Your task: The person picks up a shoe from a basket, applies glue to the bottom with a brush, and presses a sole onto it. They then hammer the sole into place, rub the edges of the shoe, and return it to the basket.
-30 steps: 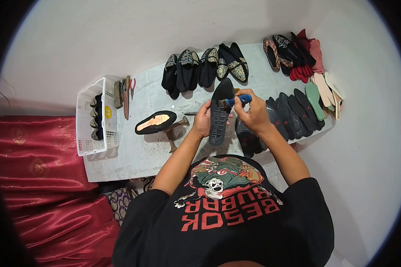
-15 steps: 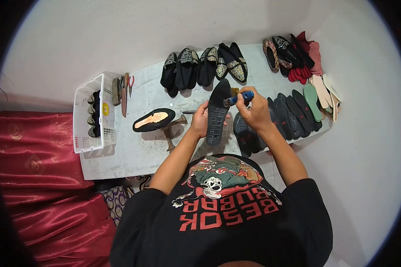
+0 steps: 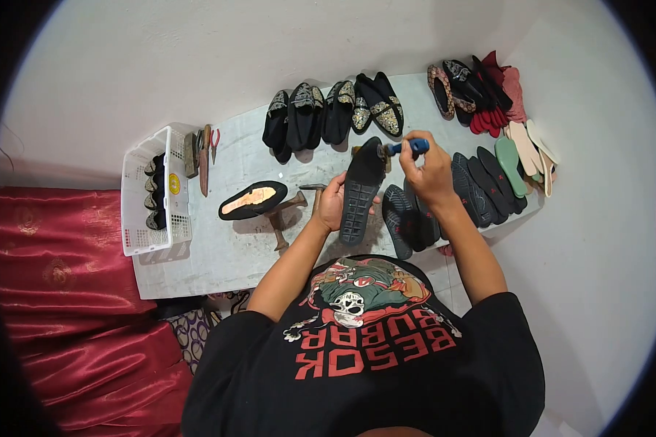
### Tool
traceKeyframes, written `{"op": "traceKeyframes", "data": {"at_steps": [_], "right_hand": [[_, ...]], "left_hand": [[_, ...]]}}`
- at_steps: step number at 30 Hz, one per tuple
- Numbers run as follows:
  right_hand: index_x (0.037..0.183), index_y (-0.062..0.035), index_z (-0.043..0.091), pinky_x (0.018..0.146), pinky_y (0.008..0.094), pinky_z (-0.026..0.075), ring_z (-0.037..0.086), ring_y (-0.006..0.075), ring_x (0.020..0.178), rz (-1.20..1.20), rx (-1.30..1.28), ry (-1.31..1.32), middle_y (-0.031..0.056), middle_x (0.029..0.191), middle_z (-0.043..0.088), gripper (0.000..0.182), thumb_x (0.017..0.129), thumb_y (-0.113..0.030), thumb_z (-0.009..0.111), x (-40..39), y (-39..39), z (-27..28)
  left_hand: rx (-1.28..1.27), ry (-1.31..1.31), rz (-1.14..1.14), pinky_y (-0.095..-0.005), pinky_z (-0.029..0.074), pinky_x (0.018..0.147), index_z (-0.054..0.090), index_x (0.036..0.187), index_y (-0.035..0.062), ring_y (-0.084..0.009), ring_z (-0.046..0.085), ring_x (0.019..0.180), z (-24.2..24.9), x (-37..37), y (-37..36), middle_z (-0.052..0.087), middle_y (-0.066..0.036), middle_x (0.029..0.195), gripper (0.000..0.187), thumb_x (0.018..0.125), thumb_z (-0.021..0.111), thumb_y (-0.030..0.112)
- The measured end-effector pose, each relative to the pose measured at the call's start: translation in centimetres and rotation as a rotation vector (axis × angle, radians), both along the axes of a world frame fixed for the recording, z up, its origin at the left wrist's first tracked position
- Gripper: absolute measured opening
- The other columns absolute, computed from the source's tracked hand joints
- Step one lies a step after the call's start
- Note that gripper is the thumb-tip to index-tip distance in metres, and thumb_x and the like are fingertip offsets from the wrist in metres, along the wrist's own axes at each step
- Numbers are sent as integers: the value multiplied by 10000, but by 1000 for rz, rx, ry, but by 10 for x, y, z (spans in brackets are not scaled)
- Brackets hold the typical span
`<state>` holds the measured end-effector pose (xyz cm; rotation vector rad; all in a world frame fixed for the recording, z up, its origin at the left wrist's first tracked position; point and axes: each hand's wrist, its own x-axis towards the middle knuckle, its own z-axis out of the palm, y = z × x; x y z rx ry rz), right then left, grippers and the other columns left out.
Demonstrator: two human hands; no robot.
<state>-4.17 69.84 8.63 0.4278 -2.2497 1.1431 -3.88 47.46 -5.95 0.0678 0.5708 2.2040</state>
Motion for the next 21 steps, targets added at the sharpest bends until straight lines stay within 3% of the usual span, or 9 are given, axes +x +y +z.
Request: {"op": "traceKeyframes", "data": {"at_steps": [4, 10, 15, 17, 21], "right_hand": [[1044, -1, 614, 642, 365, 544, 693, 277, 695, -9, -18, -6, 147, 818, 674, 124, 965, -78, 671, -7, -1, 8], [1043, 5, 613, 686, 393, 551, 703, 313, 752, 116, 5, 43, 160, 884, 680, 146, 959, -93, 681, 8, -14, 0], [1080, 19, 607, 698, 402, 553, 698, 346, 778, -1, -65, 8, 183, 919, 679, 166, 957, -67, 680, -13, -1, -4], [1077, 18, 607, 699, 402, 554, 699, 347, 783, 33, -34, 29, 182, 921, 679, 164, 959, -68, 679, -9, -6, -2], [1064, 18, 608, 708, 408, 554, 700, 355, 793, 95, -25, 13, 179, 921, 680, 155, 960, -71, 679, 2, -16, -1]], "left_hand": [[-47, 2, 10, -409, 607, 790, 600, 1378, 47, -329, 737, 838, 9, 6, 13, 732, -249, 1075, 687, 1077, 225, 538], [-113, -9, 7, -403, 614, 788, 613, 1364, 44, -306, 743, 834, 4, 1, 2, 734, -240, 1062, 700, 1080, 218, 548], [-91, 8, 8, -392, 617, 770, 618, 1357, 45, -302, 744, 836, 3, 2, 3, 737, -238, 1056, 703, 1080, 219, 553], [-70, -3, 2, -431, 576, 866, 605, 1354, 18, -320, 704, 915, 2, 4, 3, 722, -229, 1071, 733, 1069, 202, 560], [-54, -15, -24, -430, 577, 863, 606, 1357, 21, -319, 706, 921, 2, 4, 0, 721, -232, 1073, 739, 1068, 213, 576]]}}
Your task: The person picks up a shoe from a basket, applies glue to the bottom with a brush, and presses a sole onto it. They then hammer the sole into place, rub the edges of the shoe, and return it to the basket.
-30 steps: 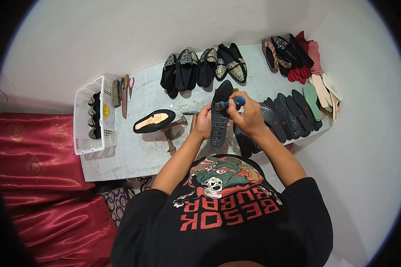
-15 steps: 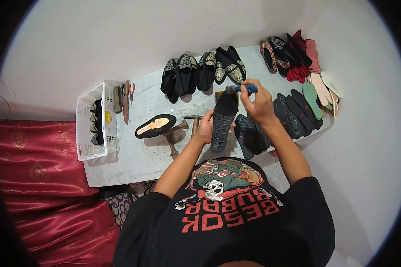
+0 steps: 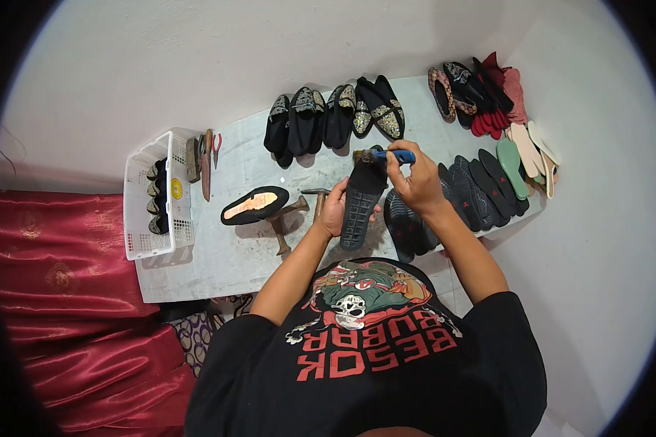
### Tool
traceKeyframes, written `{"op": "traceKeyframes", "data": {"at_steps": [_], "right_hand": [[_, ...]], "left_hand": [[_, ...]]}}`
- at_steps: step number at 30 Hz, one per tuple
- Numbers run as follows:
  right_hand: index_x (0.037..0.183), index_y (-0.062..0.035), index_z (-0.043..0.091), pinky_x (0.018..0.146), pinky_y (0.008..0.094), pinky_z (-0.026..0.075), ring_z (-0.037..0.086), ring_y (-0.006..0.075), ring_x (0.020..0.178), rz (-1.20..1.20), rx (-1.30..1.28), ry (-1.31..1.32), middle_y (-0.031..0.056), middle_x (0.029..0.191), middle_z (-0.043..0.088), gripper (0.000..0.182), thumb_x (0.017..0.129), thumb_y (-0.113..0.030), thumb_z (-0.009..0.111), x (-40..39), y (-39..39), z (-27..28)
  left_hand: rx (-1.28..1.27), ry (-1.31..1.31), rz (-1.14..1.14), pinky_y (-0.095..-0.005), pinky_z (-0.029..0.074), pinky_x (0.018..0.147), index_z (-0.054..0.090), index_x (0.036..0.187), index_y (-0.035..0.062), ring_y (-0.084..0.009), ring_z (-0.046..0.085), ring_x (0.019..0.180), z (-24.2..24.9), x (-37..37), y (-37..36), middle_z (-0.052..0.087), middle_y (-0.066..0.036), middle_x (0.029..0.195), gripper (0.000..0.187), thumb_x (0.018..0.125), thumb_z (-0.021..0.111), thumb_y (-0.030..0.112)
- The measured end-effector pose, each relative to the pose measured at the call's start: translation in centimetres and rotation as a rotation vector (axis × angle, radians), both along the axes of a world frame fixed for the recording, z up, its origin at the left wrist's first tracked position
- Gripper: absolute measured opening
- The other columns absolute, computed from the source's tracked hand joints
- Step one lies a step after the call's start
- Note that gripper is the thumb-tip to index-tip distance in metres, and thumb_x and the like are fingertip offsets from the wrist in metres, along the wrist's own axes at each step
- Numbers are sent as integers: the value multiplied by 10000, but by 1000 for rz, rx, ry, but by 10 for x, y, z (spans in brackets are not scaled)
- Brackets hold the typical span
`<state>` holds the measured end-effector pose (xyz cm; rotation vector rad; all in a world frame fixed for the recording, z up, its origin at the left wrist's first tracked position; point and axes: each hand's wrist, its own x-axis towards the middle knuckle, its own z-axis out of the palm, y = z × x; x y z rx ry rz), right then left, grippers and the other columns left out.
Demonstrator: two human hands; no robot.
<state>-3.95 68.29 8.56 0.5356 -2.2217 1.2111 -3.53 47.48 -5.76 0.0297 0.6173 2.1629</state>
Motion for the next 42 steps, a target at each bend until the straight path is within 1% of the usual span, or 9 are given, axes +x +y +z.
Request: {"op": "traceKeyframes", "data": {"at_steps": [2, 5, 8, 15, 21, 27, 29, 37, 42], "right_hand": [[1080, 20, 607, 707, 408, 553, 704, 350, 788, -28, -11, -15, 178, 927, 685, 166, 957, -62, 681, -4, 3, -5], [1096, 24, 607, 702, 405, 554, 711, 341, 789, -90, -41, 3, 177, 930, 688, 175, 959, -57, 680, -15, 8, -8], [1107, 26, 604, 716, 397, 558, 714, 337, 797, -67, -15, 48, 176, 935, 691, 184, 968, -68, 680, -11, 5, -6], [1115, 22, 602, 731, 395, 560, 710, 351, 823, -109, -42, 13, 179, 951, 688, 188, 980, -94, 666, -6, 6, -12], [1064, 7, 617, 719, 395, 555, 701, 343, 800, 181, -9, -124, 170, 924, 679, 197, 932, -100, 716, 18, -5, -11], [1070, 2, 609, 718, 395, 547, 706, 338, 811, 35, 9, -116, 177, 926, 686, 156, 960, -83, 681, -13, 22, 7], [1077, 4, 605, 720, 397, 546, 704, 347, 811, 27, 50, 14, 176, 921, 685, 164, 959, -80, 682, -16, 25, 3], [1067, 7, 600, 705, 393, 546, 699, 333, 778, 143, 101, -84, 167, 894, 679, 167, 946, -69, 686, 20, 16, -2], [1063, 17, 600, 663, 376, 533, 690, 305, 729, -28, 29, -7, 148, 857, 664, 153, 961, -65, 679, -3, 21, 3]], "left_hand": [[-77, -33, 42, -393, 612, 767, 621, 1356, 54, -295, 737, 805, 11, 3, 3, 740, -226, 1020, 741, 1064, 243, 620], [-104, 3, 30, -392, 607, 762, 621, 1359, 57, -293, 735, 795, 6, -1, 4, 743, -223, 1015, 762, 1053, 254, 651], [-46, -7, -1, -422, 581, 849, 598, 1385, 31, -308, 717, 879, 0, -3, 2, 730, -215, 1047, 782, 1059, 219, 632], [-83, 39, 29, -425, 585, 844, 606, 1380, 53, -311, 719, 889, 4, -4, 4, 729, -209, 1049, 748, 1064, 227, 615], [-54, 37, 72, -427, 585, 849, 617, 1347, 36, -308, 720, 886, 7, -17, 0, 730, -202, 1051, 754, 1064, 231, 618], [-61, 41, 50, -421, 589, 841, 618, 1346, 36, -303, 720, 881, 12, -15, 6, 732, -209, 1040, 753, 1067, 222, 612], [-76, 8, 104, -414, 591, 829, 618, 1349, 40, -300, 720, 876, 15, -13, 8, 732, -208, 1032, 755, 1068, 217, 615], [-47, 31, 78, -418, 604, 824, 602, 1365, 39, -304, 729, 894, 1, -15, -3, 728, -206, 1066, 760, 1076, 209, 622], [-63, 66, 77, -423, 608, 844, 582, 1410, 55, -312, 740, 926, 11, -8, 13, 730, -215, 1125, 782, 1067, 233, 665]]}}
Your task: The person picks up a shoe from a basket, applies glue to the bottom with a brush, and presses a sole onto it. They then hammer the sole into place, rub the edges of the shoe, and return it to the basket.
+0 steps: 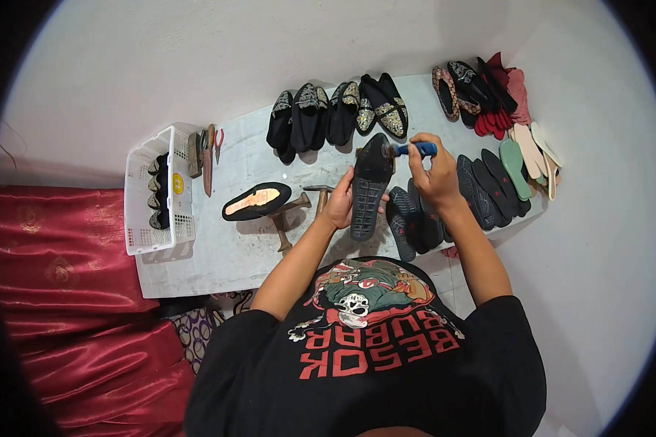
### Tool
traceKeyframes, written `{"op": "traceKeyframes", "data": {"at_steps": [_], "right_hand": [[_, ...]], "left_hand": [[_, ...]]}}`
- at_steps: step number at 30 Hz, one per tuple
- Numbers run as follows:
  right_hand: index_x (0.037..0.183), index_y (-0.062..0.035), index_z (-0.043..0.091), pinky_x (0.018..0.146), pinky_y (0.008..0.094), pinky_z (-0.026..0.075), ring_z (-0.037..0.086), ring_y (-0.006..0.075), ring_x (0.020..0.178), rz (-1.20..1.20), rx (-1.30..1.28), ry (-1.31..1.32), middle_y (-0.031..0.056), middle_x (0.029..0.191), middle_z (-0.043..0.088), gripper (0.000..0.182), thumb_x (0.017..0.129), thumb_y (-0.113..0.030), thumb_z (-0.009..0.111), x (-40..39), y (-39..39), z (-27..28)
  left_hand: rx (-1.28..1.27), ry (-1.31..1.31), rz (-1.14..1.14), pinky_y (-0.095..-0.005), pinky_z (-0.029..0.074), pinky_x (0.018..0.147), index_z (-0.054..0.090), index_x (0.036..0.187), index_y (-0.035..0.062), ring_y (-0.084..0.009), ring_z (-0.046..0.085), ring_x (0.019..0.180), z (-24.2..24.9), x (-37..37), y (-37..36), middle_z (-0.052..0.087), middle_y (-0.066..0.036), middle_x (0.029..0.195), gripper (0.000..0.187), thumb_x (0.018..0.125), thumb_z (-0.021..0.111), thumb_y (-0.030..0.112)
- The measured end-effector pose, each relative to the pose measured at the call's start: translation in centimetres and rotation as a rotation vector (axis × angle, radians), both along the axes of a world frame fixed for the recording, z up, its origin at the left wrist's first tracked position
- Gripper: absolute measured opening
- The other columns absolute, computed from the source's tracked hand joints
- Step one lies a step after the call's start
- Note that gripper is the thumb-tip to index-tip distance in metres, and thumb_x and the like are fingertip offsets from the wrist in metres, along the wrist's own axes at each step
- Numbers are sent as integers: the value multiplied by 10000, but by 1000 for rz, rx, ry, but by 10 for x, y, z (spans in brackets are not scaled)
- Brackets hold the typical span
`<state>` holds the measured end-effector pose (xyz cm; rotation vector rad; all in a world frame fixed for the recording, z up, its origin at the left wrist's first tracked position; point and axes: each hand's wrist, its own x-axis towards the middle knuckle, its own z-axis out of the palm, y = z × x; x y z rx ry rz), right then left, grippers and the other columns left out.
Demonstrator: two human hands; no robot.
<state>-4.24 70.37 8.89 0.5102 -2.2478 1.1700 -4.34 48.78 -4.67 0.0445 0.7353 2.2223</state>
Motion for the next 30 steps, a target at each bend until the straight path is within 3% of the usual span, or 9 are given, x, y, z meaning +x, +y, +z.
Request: {"op": "traceKeyframes", "data": {"at_steps": [3, 6, 9, 10, 14, 23, 26, 28, 30], "right_hand": [[1066, 13, 591, 638, 379, 528, 673, 298, 671, -28, -12, 55, 144, 831, 660, 148, 987, -90, 661, 0, 0, -1], [1121, -8, 561, 601, 394, 521, 701, 314, 669, 47, 16, -200, 167, 827, 672, 188, 1015, -142, 641, 22, -1, -5], [1120, -10, 550, 597, 386, 520, 706, 307, 669, 108, 37, -164, 163, 781, 657, 201, 1019, -158, 643, 28, -5, -14], [1111, -4, 545, 587, 363, 512, 693, 264, 638, 46, 12, -269, 133, 737, 642, 197, 1035, -164, 631, 27, -2, -16], [1117, -8, 542, 566, 339, 496, 677, 200, 620, -71, -222, -184, 98, 708, 640, 172, 1054, -155, 605, -8, 5, -20], [1120, -16, 525, 578, 326, 517, 681, 194, 613, 87, -188, -330, 98, 721, 650, 192, 1060, -179, 606, 23, -13, -24], [1131, -20, 472, 646, 271, 572, 706, 158, 732, 85, -654, -367, 117, 857, 688, 233, 1088, -228, 567, 12, -8, -32], [1125, -19, 456, 666, 275, 580, 712, 162, 759, 100, -732, -333, 124, 873, 685, 244, 1083, -227, 576, 5, -7, -27], [1103, -22, 431, 702, 282, 595, 722, 165, 805, 119, -804, -292, 126, 915, 684, 267, 1055, -195, 629, 5, -10, -24]], "left_hand": [[60, 14, -25, -458, 606, 880, 578, 1411, 49, -324, 727, 1002, 4, 1, 2, 718, -208, 1174, 745, 1074, 233, 617], [98, -33, 50, -487, 607, 902, 570, 1416, 33, -335, 711, 1072, 2, -2, -2, 705, -203, 1215, 706, 1068, 233, 546], [91, -33, 56, -504, 605, 918, 563, 1420, 20, -342, 692, 1130, 1, -7, -8, 697, -204, 1238, 686, 1047, 241, 498], [91, -33, 55, -504, 605, 918, 563, 1420, 20, -342, 692, 1130, 0, -9, -9, 697, -204, 1238, 686, 1047, 241, 498], [168, -9, -16, -539, 597, 943, 552, 1430, 17, -342, 677, 1163, -11, -7, -7, 683, -191, 1281, 679, 1076, 226, 495], [166, -42, 59, -586, 579, 962, 543, 1445, 67, -331, 652, 1206, 6, -2, -5, 662, -158, 1325, 614, 1102, 231, 470], [186, -20, 27, -579, 571, 984, 511, 1468, 77, -334, 648, 1213, -11, -6, -15, 647, -169, 1344, 576, 1107, 266, 453], [185, -23, -8, -576, 567, 993, 491, 1482, 82, -337, 647, 1215, -11, -9, -12, 639, -177, 1355, 559, 1108, 287, 444], [185, -109, 140, -554, 567, 1008, 453, 1506, 79, -337, 646, 1222, -10, -9, -4, 627, -191, 1371, 552, 1106, 307, 430]]}}
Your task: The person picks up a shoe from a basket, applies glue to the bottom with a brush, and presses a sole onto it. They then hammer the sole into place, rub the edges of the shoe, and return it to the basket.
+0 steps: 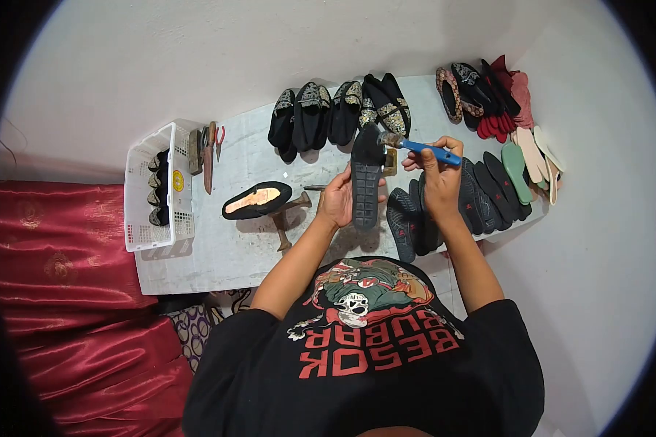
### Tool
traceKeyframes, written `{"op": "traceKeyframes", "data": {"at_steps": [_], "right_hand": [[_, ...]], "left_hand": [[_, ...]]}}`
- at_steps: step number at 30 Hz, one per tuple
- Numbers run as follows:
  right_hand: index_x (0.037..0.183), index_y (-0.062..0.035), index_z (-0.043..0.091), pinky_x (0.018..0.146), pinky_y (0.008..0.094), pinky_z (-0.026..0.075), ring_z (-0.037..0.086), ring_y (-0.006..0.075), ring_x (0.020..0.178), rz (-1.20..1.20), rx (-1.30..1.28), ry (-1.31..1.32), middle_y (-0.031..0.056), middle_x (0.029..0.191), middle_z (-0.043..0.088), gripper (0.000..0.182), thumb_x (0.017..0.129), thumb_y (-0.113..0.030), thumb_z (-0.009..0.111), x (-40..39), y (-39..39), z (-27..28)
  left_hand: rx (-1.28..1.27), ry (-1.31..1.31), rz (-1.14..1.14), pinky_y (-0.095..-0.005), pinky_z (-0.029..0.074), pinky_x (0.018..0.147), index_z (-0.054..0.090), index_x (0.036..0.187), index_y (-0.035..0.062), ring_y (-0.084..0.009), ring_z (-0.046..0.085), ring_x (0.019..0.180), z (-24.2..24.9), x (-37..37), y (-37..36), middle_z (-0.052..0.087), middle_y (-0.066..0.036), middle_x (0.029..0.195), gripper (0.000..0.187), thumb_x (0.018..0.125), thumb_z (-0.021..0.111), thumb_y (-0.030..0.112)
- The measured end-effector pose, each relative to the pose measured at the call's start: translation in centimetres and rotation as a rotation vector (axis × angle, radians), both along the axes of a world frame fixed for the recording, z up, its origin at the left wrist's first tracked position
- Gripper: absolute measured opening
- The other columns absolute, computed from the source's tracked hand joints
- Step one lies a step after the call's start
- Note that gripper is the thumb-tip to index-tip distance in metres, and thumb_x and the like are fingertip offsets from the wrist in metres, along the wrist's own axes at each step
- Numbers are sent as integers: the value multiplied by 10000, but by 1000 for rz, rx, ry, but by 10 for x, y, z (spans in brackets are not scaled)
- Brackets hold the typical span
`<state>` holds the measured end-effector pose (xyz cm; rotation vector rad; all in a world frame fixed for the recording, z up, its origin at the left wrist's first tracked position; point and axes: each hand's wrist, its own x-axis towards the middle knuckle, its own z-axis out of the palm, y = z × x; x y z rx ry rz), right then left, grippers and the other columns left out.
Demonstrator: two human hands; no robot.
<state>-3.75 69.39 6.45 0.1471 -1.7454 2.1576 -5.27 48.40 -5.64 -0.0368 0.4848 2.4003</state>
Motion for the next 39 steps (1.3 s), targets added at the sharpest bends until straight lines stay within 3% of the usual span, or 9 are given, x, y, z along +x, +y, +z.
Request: {"op": "traceKeyframes", "data": {"at_steps": [7, 9, 12, 16, 18, 25, 27, 35, 39], "right_hand": [[1004, -4, 529, 608, 263, 565, 713, 108, 785, 31, 344, -95, 127, 902, 692, 273, 979, -166, 747, 11, -8, -4], [1029, 23, 610, 564, 273, 558, 710, 115, 754, -37, 525, -2, 135, 903, 701, 265, 975, -194, 751, 10, -10, 5], [1194, 26, 656, 570, 299, 582, 733, 206, 753, 14, 640, 83, 139, 968, 727, 319, 977, -194, 733, 8, -14, 11], [1141, 19, 665, 595, 333, 581, 748, 275, 765, 103, 763, 126, 166, 976, 730, 292, 969, -205, 738, 19, -13, 5], [1106, 5, 668, 626, 370, 573, 737, 341, 761, 118, 869, 271, 178, 934, 729, 273, 964, -217, 740, 26, -16, 3], [1073, -11, 654, 605, 389, 555, 726, 335, 692, 118, 768, 157, 156, 808, 713, 208, 978, -185, 717, 15, -16, 13], [1064, -13, 639, 551, 388, 538, 722, 313, 634, 73, 593, -121, 151, 767, 699, 168, 993, -155, 692, 12, -19, 26], [1027, -18, 632, 570, 381, 555, 752, 324, 675, 109, 703, 130, 148, 801, 712, 155, 975, -147, 701, 40, -34, -3], [1028, -15, 633, 592, 360, 548, 746, 311, 676, 28, 665, 11, 149, 797, 703, 163, 978, -153, 703, 28, -30, 9]], "left_hand": [[-114, 68, -27, -561, 522, 1068, 446, 1529, 78, -361, 619, 1279, 11, 1, 10, 621, -208, 1392, 610, 1093, 290, 475], [40, 153, -75, -577, 486, 1089, 444, 1544, 133, -339, 590, 1316, 19, 3, 11, 598, -154, 1441, 616, 1081, 276, 503], [59, 109, -71, -549, 495, 1062, 407, 1576, 143, -321, 575, 1312, 15, 4, 12, 559, -153, 1481, 679, 1057, 257, 555], [268, 85, -101, -539, 469, 1094, 415, 1576, 157, -305, 572, 1317, 9, 0, 10, 564, -130, 1479, 686, 1054, 273, 580], [47, -38, -19, -517, 438, 1127, 413, 1581, 172, -288, 566, 1323, 16, -1, 9, 574, -115, 1470, 692, 1054, 272, 596], [125, 39, -84, -500, 429, 1131, 415, 1582, 173, -289, 561, 1324, 11, -1, 13, 581, -97, 1463, 704, 1053, 263, 611], [132, 129, -110, -497, 432, 1126, 418, 1581, 182, -303, 562, 1321, 13, 1, 18, 583, -94, 1460, 719, 1045, 259, 635], [43, 98, 10, -476, 424, 1142, 365, 1607, 193, -313, 560, 1331, 36, -12, 12, 570, -131, 1472, 768, 1033, 233, 686], [46, 59, -16, -479, 426, 1138, 365, 1604, 194, -299, 579, 1303, 37, -12, 15, 577, -140, 1457, 783, 1030, 225, 707]]}}
